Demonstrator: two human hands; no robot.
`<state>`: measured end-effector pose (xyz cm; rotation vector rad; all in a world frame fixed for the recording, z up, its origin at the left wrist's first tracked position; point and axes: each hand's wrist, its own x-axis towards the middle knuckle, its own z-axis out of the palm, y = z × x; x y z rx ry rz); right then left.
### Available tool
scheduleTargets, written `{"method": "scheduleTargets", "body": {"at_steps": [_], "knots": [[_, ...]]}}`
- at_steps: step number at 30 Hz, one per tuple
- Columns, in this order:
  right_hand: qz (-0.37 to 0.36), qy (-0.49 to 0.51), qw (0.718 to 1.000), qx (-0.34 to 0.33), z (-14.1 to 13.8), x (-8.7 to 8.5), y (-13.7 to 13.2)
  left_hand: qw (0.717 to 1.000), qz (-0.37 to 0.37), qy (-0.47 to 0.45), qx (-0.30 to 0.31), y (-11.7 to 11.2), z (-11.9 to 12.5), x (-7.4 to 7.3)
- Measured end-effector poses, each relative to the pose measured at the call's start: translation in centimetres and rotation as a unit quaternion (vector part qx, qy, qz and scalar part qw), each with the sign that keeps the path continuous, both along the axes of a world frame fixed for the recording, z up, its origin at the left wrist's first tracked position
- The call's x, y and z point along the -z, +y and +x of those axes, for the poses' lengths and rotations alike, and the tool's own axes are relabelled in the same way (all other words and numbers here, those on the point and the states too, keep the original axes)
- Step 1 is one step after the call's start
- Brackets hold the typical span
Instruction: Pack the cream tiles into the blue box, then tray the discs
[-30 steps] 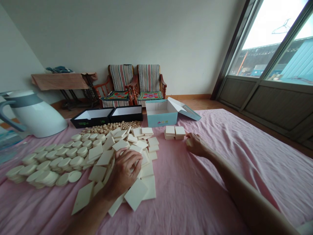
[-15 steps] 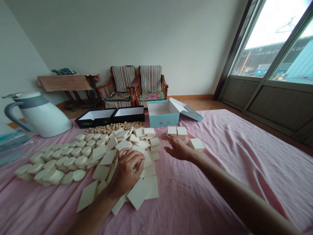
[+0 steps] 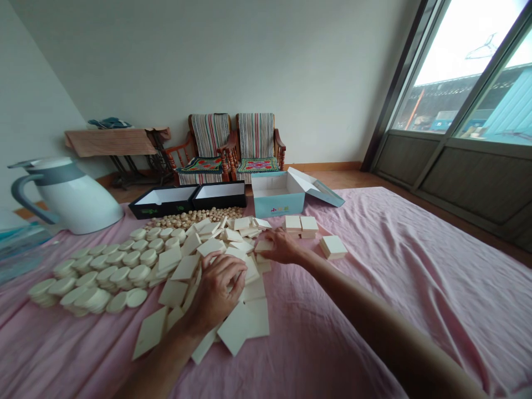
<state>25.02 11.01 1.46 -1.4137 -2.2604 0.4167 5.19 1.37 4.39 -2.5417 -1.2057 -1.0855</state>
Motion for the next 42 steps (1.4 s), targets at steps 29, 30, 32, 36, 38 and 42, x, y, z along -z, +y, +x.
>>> {"method": "scheduleTargets", "body": {"at_steps": [29, 30, 32, 36, 38, 42], "knots": [[0.088, 0.034, 0.995, 0.007, 10.5, -3.4, -4.6, 1.0, -0.002, 0.002, -0.002, 0.0, 0.1, -0.2], [0.069, 0.034, 0.997, -0.023, 9.0, -3.3, -4.7, 1.0, -0.001, 0.002, -0.003, 0.0, 0.1, -0.2], [0.037, 0.022, 0.997, -0.059, 6.2, -2.8, -4.8, 1.0, 0.001, 0.002, -0.002, 0.0, 0.1, -0.2], [0.031, -0.004, 0.996, -0.087, 2.5, -1.0, -4.5, 1.0, 0.004, 0.006, 0.0, -0.1, 0.1, -0.2], [0.03, -0.014, 0.996, -0.084, 1.6, -0.2, -4.3, 1.0, 0.006, 0.007, 0.0, 0.0, 0.1, -0.1], [0.048, -0.008, 0.995, -0.081, 1.6, 0.0, -4.7, 1.0, 0.001, 0.001, 0.001, 0.0, 0.1, -0.2]]}}
